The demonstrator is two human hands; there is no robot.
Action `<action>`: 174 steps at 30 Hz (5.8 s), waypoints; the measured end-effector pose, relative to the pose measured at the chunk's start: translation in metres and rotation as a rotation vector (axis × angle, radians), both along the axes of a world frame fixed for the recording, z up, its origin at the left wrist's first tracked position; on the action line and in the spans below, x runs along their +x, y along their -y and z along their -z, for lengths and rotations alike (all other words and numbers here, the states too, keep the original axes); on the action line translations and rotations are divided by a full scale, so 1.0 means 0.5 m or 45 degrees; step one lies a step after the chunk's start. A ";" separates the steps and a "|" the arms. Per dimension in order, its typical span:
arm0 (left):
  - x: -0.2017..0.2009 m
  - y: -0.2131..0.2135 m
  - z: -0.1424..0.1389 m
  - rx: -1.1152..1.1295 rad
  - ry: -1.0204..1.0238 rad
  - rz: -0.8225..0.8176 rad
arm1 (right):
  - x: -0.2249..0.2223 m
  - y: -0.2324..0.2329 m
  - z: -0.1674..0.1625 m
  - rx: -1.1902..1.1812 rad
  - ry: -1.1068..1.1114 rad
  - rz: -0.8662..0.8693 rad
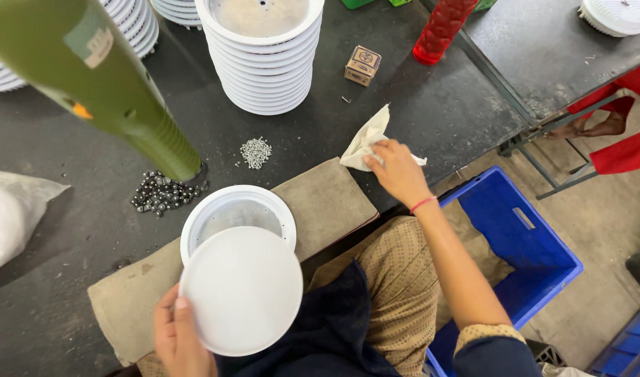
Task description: The person uses a green handheld tool to drive screws into white circular plastic parts, then wipes the parts with a cloth. The person repeats this process on multiple parts, placing finished pieces aside.
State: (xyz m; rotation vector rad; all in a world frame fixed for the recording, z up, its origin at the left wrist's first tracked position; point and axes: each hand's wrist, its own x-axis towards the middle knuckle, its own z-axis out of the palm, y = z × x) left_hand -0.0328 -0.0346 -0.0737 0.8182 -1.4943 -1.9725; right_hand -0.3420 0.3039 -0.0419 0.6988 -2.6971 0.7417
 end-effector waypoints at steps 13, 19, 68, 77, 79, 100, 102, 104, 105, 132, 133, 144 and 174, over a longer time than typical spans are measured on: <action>-0.013 -0.038 -0.024 -0.039 0.035 0.198 | -0.046 0.028 0.051 0.091 0.063 0.416; -0.007 -0.012 0.026 -0.076 -0.032 0.164 | -0.103 -0.180 0.003 -1.625 0.746 0.203; -0.150 -0.059 0.073 -0.351 0.238 0.512 | -0.136 -0.160 -0.050 0.496 0.374 0.004; -0.171 -0.050 0.131 -0.348 0.295 0.599 | -0.039 -0.198 0.028 -0.144 -0.192 0.179; -0.172 -0.040 0.145 -0.340 0.298 0.621 | -0.019 -0.189 0.051 -0.124 -0.094 0.204; -0.110 -0.165 -0.120 0.195 0.097 0.652 | 0.227 0.030 -0.142 -0.591 0.037 0.059; -0.100 -0.162 -0.116 0.208 0.046 0.669 | 0.286 0.098 -0.152 -0.548 -0.012 -0.053; -0.091 -0.165 -0.107 0.237 0.031 0.682 | 0.314 0.148 -0.152 -0.515 0.010 -0.073; -0.086 -0.165 -0.103 0.194 0.021 0.705 | 0.323 0.172 -0.147 -0.506 0.064 -0.053; -0.039 -0.039 -0.151 -0.022 0.141 0.839 | 0.372 0.286 -0.110 -0.299 -0.072 -0.938; -0.033 -0.041 -0.150 -0.060 0.187 0.841 | 0.359 0.292 -0.111 -0.291 -0.137 -0.912; -0.013 -0.028 -0.131 0.050 -0.023 0.431 | 0.458 0.258 -0.121 -0.183 0.306 -0.515; 0.076 0.041 -0.081 0.296 -0.148 0.108 | -0.035 0.314 -0.019 -0.400 -0.270 -0.229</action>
